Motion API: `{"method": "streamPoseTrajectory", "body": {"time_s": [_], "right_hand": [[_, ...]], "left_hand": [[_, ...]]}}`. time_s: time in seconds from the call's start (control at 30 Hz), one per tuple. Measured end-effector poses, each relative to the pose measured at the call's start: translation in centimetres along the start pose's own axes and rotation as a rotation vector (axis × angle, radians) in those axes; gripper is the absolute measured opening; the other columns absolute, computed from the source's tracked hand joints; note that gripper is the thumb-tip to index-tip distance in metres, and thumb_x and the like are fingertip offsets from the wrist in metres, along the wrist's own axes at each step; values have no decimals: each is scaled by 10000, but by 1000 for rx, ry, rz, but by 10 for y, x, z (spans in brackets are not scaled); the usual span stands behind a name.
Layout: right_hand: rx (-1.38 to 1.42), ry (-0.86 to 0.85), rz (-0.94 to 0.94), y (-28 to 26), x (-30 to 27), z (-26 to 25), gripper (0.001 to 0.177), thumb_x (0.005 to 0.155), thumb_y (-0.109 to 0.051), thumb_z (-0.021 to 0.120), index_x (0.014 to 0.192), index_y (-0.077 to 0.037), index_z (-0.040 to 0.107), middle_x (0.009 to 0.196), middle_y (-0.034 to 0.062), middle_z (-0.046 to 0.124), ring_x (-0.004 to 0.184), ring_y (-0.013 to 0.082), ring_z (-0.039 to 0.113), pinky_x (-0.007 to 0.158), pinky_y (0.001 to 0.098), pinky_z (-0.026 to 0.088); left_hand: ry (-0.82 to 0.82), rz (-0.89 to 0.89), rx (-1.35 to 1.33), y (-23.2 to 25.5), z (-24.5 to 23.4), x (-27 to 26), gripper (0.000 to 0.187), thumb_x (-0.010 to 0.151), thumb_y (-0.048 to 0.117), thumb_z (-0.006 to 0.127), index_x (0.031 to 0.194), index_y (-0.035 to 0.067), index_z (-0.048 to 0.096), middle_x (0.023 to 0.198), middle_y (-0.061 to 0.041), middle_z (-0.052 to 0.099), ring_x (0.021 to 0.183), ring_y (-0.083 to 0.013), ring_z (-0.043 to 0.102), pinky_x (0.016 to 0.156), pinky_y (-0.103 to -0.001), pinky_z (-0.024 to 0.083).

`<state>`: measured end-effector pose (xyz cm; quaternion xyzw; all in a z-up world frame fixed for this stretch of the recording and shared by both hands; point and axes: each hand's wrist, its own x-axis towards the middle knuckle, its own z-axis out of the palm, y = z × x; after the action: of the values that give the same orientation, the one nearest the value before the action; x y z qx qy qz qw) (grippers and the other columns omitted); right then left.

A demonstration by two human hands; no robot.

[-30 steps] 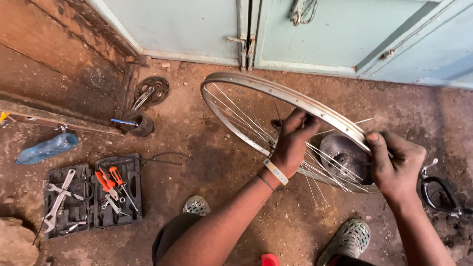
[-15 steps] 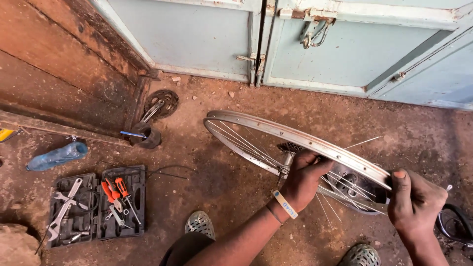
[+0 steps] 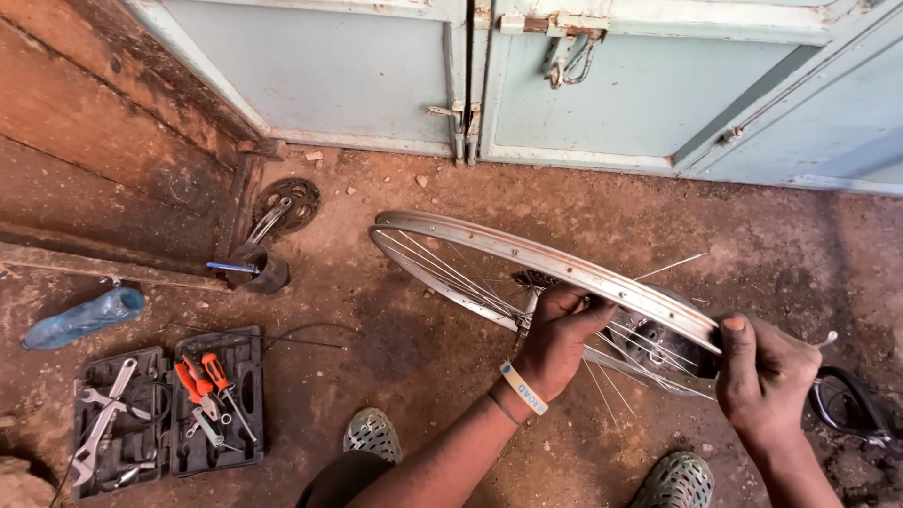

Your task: The person holds a bicycle wheel and uses a spoke wrench to tighten the spokes. They rotate the wheel to access different sections and continue adjusting the tension of the spokes.

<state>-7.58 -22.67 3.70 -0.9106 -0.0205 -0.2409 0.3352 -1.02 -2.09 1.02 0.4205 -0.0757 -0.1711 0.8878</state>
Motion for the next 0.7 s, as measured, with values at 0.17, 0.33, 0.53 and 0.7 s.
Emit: {"method": "streamPoseTrajectory", "body": {"time_s": [0.17, 0.33, 0.53, 0.7], "right_hand": [[-22, 7, -22, -1, 0, 0, 527, 1112, -169, 454, 596, -69, 411, 516, 10, 323, 451, 125, 264, 472, 340, 171], [29, -22, 33, -20, 5, 1, 527, 1095, -177, 470, 584, -66, 397, 524, 26, 354, 465, 135, 303, 480, 344, 224], [41, -5, -3, -20, 10, 3, 522, 1090, -193, 470, 584, -90, 388, 513, -1, 342, 454, 122, 294, 462, 330, 226], [114, 15, -2, -2, 5, 6, 493, 1087, -161, 496, 602, -74, 492, 479, 55, 402, 401, 211, 345, 412, 332, 300]], "left_hand": [[1, 1, -4, 10, 2, 0, 121, 932, 88, 661, 1041, 87, 713, 998, -3, 712, 998, -139, 648, 953, -302, 525], [-1, 48, 6, 6, 0, 1, 144, 937, 107, 621, 1029, 99, 731, 991, -22, 728, 993, -184, 654, 969, -347, 517], [9, 3, -60, 15, -2, -3, 198, 956, 71, 646, 1140, 84, 718, 1121, -55, 729, 1112, -209, 657, 1051, -367, 521], [-6, -5, 16, 13, -7, 3, 201, 955, 98, 656, 1149, 63, 699, 1115, -37, 674, 1138, -161, 579, 1068, -371, 484]]}}
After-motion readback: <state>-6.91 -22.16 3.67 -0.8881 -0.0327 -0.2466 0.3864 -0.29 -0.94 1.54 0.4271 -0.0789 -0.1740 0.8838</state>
